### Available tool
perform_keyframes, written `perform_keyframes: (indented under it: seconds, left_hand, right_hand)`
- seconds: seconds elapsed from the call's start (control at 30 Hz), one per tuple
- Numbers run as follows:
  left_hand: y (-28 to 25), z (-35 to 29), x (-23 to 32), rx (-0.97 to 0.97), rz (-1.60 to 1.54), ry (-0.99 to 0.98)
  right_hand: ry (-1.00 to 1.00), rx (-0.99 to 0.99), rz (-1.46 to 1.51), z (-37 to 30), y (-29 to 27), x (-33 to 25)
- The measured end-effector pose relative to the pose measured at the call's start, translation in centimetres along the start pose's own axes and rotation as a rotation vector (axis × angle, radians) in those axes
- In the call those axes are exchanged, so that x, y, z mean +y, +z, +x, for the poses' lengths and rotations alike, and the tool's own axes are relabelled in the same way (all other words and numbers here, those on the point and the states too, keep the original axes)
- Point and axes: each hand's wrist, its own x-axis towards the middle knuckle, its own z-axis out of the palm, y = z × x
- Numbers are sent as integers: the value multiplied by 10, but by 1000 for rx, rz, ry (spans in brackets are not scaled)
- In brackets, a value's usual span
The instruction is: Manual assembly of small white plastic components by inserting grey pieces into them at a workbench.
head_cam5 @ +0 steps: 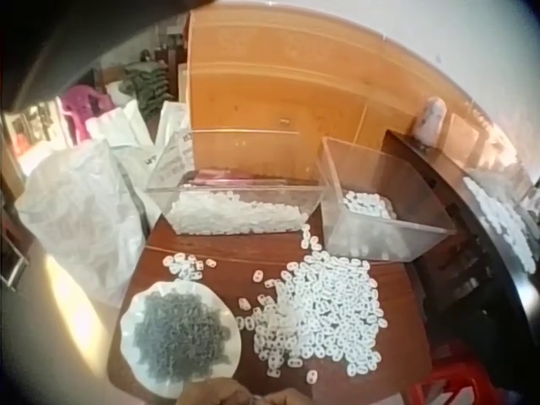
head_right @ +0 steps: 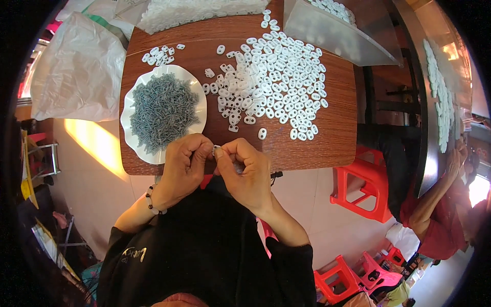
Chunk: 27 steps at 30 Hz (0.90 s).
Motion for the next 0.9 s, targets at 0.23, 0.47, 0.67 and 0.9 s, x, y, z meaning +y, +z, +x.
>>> perform_keyframes:
  seconds: [0.23,0.47,0.67,0.9]
  left_hand:
    - [-3,2,3,-75,-106,-126]
    - [-7,4,3,-113,-127,-128]
    - [-8,4,2,-128,-137,-174]
    - [-11,5,5,-132,-230,-245]
  right_hand:
    - [16,26,73,3,-3,-3]
    - [9,25,68,3,-4,-5]
    - [7,22,55,5,-6,-6]
    - [-31,32,118,6,-11,-5]
